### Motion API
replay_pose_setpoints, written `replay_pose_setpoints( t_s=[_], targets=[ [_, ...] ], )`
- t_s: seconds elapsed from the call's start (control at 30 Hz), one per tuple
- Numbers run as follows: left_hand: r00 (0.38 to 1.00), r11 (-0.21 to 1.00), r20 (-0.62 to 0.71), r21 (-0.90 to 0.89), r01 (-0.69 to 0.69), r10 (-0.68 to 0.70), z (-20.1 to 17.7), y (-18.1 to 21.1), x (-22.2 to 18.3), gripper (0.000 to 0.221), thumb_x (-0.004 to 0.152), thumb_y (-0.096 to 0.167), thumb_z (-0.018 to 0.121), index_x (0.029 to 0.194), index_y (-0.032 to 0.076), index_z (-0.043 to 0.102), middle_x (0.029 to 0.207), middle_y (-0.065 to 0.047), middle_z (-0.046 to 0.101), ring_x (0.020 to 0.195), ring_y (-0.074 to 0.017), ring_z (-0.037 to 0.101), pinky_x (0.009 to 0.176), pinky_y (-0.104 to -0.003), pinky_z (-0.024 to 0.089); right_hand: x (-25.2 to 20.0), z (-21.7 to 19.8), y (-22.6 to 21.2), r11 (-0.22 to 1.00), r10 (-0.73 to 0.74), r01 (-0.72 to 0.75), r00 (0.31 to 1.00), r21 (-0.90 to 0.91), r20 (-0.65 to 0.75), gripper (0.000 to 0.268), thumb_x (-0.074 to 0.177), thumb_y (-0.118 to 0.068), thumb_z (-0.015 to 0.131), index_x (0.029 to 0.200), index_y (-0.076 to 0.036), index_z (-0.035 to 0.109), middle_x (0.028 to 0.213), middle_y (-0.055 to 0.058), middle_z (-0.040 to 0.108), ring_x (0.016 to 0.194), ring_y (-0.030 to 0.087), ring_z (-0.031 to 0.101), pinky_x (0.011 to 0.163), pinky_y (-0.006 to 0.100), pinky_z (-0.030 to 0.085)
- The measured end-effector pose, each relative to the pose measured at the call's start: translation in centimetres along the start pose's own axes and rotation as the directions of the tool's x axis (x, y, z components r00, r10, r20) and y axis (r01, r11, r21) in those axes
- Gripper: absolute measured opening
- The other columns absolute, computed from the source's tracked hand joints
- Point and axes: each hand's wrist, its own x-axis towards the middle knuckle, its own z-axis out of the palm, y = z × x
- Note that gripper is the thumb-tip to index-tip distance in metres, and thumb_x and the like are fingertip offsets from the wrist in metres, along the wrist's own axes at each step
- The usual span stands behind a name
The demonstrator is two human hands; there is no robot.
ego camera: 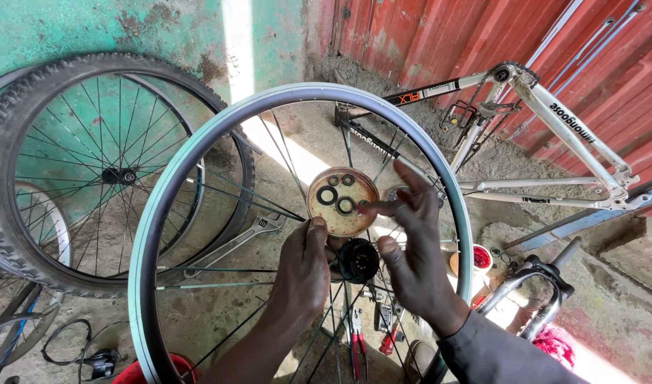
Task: Adjusting a bicycle wheel hub by carefully placing ball bearings and a hub cover into the assembly.
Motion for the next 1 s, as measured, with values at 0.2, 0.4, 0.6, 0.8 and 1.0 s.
replay_pose_setpoints(
  t_s=[0.2, 0.4, 0.6, 0.8, 1.0],
  targets=[
    [0.999, 0.985, -0.015, -0.165, 0.047, -0.05, -0.7, -0.7, 0.9, 0.047, 0.104, 0.041, 0.035, 0.117, 0.008, 0.065, 0.102, -0.008, 0.07, 0.09, -0.0244, 0.062, 0.068, -0.045, 0.066, -0.5, -1.9, 0.8, 0.999, -0.007, 0.004, 0.998, -0.039, -0.069, 0.045, 0.104, -0.049, 0.045, 0.106, -0.01, 0.068, 0.152, 0.019, 0.043, 0.142, 0.032, 0.047, 0.107, 0.044, 0.047],
    [0.998, 0.973, -0.022, -0.223, 0.05, -0.056, -1.4, 0.1, 0.6, 0.045, 0.107, 0.038, 0.034, 0.101, 0.006, 0.064, 0.099, -0.007, 0.067, 0.081, -0.0222, 0.057, 0.067, -0.047, 0.064, -1.7, -2.6, 2.9, 0.966, -0.199, 0.232, 0.948, -0.114, 0.247, 0.039, 0.091, -0.048, 0.066, 0.112, -0.016, 0.073, 0.16, 0.019, 0.033, 0.147, 0.036, 0.035, 0.112, 0.055, 0.04],
    [0.997, 0.97, -0.026, -0.236, 0.062, -0.071, -1.9, 0.4, 0.8, 0.041, 0.106, 0.04, 0.035, 0.102, 0.008, 0.059, 0.101, -0.008, 0.069, 0.081, -0.0234, 0.057, 0.07, -0.049, 0.063, -1.6, -2.7, 2.7, 0.941, -0.233, 0.304, 0.9, -0.146, 0.37, 0.046, 0.09, -0.052, 0.067, 0.122, -0.019, 0.072, 0.158, 0.022, 0.03, 0.149, 0.042, 0.03, 0.115, 0.061, 0.041],
    [0.998, 0.978, -0.058, -0.209, 0.024, -0.037, -2.2, -0.2, 1.4, 0.043, 0.104, 0.04, 0.037, 0.103, 0.005, 0.063, 0.099, -0.009, 0.076, 0.078, -0.0227, 0.057, 0.074, -0.047, 0.048, -1.7, -2.4, 3.1, 0.888, -0.273, 0.395, 0.865, -0.236, 0.421, 0.049, 0.09, -0.056, 0.064, 0.124, -0.021, 0.072, 0.155, 0.025, 0.031, 0.145, 0.046, 0.032, 0.117, 0.063, 0.032],
    [0.996, 0.985, -0.062, -0.162, 0.058, -0.069, -2.5, 1.2, 0.5, 0.044, 0.106, 0.04, 0.034, 0.097, 0.008, 0.064, 0.103, -0.008, 0.077, 0.079, -0.0196, 0.055, 0.067, -0.041, 0.051, -2.5, -1.9, 4.1, 0.811, -0.303, 0.47, 0.847, -0.348, 0.437, 0.053, 0.091, -0.059, 0.063, 0.13, -0.023, 0.07, 0.158, 0.025, 0.031, 0.148, 0.045, 0.034, 0.118, 0.064, 0.033]
  ],
)
